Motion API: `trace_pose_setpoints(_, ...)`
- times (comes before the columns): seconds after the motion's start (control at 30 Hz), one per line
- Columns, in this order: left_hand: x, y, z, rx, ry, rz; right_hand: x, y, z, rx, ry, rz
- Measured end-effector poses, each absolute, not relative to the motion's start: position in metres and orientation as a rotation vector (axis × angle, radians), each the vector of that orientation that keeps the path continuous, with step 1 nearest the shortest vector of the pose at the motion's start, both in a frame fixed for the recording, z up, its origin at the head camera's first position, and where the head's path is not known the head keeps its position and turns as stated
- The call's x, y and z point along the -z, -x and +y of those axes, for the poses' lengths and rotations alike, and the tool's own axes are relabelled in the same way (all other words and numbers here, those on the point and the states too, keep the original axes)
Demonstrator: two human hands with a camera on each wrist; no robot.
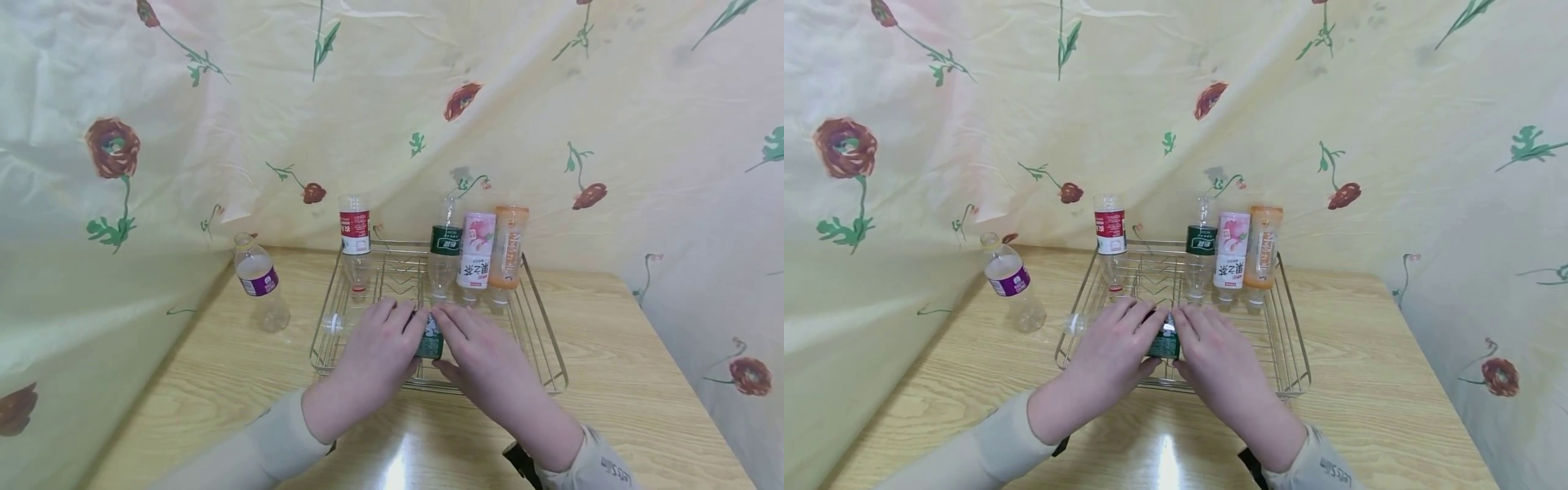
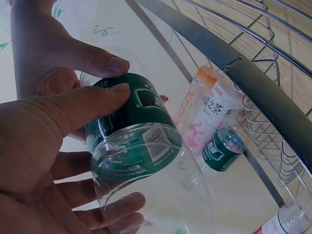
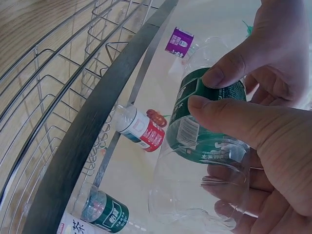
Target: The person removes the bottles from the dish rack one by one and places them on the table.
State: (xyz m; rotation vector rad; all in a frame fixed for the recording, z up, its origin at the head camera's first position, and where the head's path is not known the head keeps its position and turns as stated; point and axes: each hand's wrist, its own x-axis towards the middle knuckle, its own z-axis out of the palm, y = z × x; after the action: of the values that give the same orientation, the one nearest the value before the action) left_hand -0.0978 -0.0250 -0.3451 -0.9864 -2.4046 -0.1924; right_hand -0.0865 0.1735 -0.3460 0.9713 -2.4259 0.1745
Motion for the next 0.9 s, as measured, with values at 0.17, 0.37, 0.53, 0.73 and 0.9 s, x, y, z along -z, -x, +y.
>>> trace_pose_setpoints(0.17, 0.344, 0.098, -0.027, 0.231, 0.964, -2.416, 0.346, 0.087, 0.176, -0.218, -0.966, -2.415)
trace_pose_setpoints(0.37, 0.343, 0.097, -0.033, 0.306, 0.979, -2.441, 0.348, 0.089, 0.181, -0.275, -0.962, -2.39)
trace_pose_setpoints(0.53, 0.342, 0.096, -0.04, 0.409, 0.976, -2.456, 0.348, 0.09, 0.187, -0.328, -0.938, -2.375)
trace_pose_setpoints(0.73, 0.342, 0.095, -0.048, 0.497, 0.948, -2.473, 0.347, 0.091, 0.195, -0.325, -0.885, -2.411)
trace_pose_setpoints(0.9, 0.342, 0.092, -0.053, 0.579, 0.913, -2.509, 0.346, 0.091, 0.2, -0.341, -0.867, -2.4)
